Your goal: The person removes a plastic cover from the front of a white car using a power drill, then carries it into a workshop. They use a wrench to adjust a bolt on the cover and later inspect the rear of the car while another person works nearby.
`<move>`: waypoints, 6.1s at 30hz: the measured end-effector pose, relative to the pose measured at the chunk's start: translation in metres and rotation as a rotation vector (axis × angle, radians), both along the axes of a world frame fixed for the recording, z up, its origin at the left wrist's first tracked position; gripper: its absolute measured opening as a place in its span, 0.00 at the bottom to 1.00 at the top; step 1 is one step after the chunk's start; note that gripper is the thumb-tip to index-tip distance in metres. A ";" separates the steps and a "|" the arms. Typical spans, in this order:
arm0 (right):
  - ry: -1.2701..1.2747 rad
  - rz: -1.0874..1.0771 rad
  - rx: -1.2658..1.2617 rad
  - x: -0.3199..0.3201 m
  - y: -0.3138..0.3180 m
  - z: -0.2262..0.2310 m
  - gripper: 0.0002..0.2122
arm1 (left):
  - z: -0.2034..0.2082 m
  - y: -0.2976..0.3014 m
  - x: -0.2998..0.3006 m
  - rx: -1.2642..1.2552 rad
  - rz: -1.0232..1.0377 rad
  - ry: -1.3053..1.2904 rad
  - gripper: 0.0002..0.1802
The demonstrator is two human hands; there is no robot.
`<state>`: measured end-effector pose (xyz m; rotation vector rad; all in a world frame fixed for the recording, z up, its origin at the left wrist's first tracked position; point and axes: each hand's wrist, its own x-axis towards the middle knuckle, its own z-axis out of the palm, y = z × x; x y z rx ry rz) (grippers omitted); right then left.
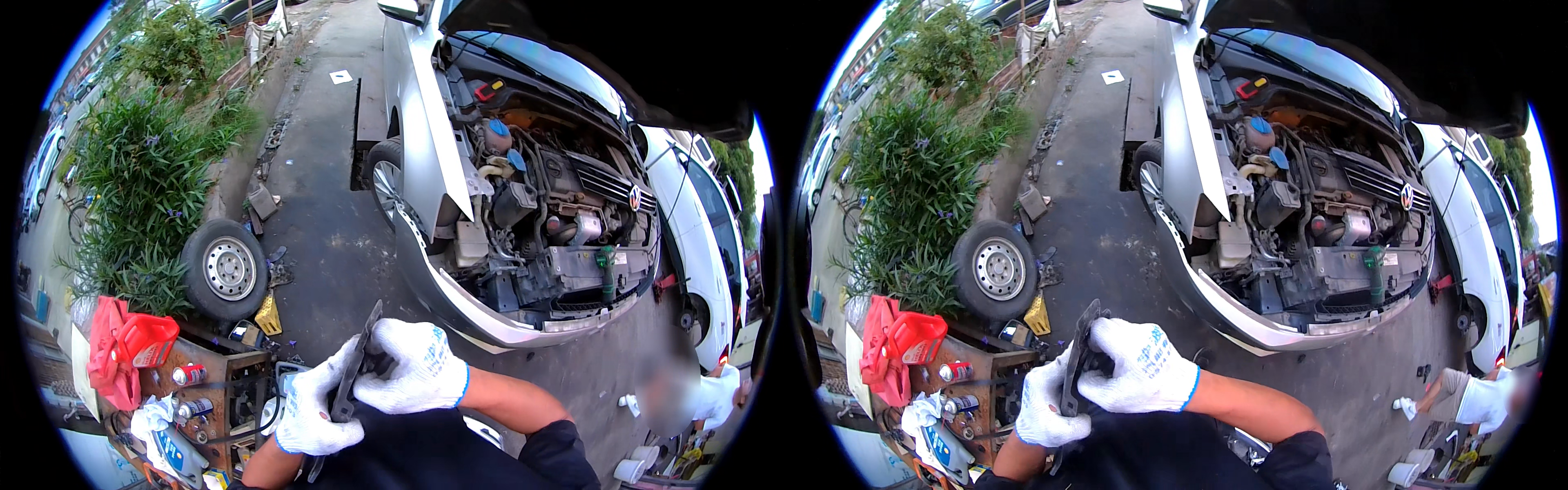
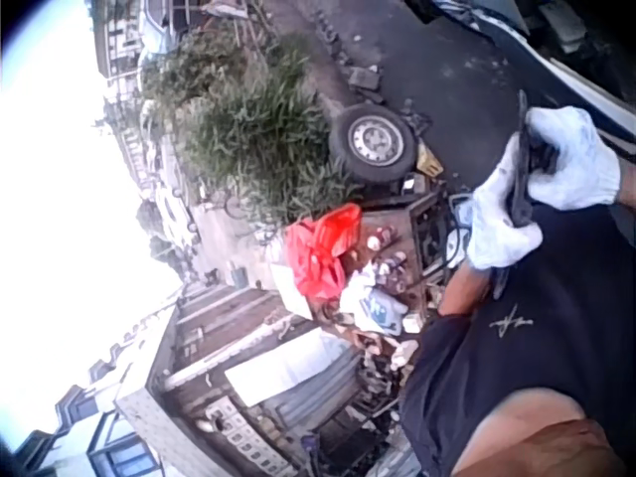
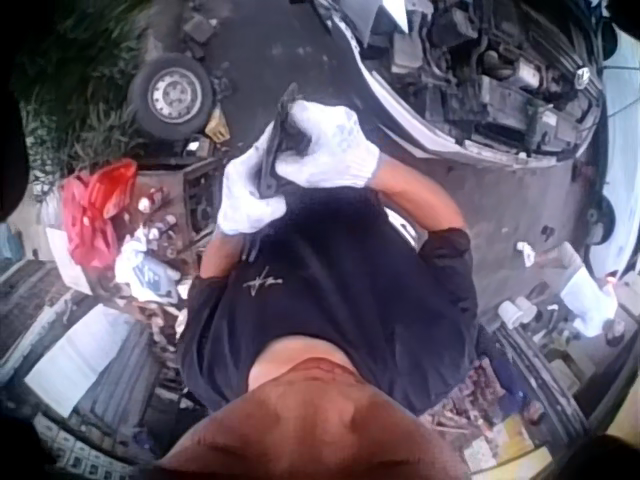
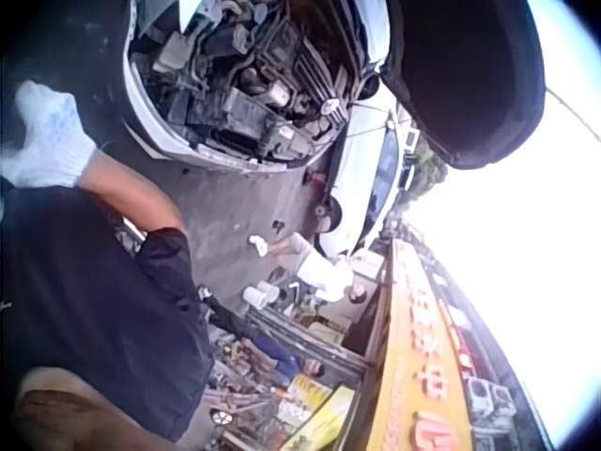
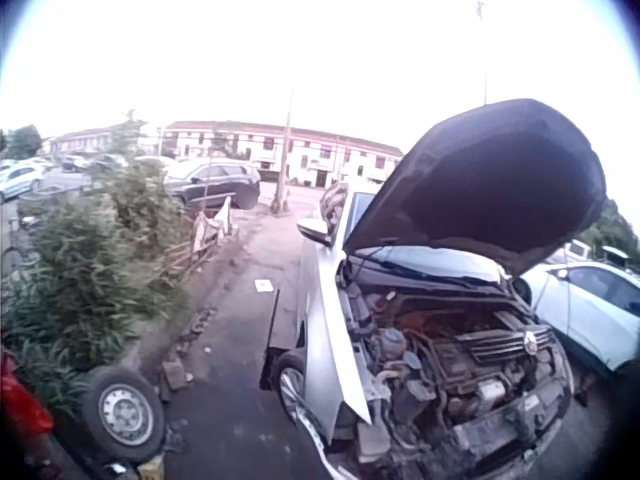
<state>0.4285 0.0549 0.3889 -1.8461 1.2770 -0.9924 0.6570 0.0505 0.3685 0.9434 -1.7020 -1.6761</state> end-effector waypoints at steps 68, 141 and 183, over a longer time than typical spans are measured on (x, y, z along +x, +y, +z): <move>0.033 -0.490 -0.259 0.025 -0.054 -0.139 0.14 | -0.082 -0.055 -0.025 0.307 0.032 0.193 0.54; -0.576 -0.179 0.037 0.061 0.044 -0.064 0.11 | -0.053 -0.093 -0.025 0.764 0.162 1.130 0.51; -0.334 -0.376 0.077 0.073 0.029 -0.114 0.12 | -0.054 -0.025 -0.048 0.666 0.734 0.760 0.22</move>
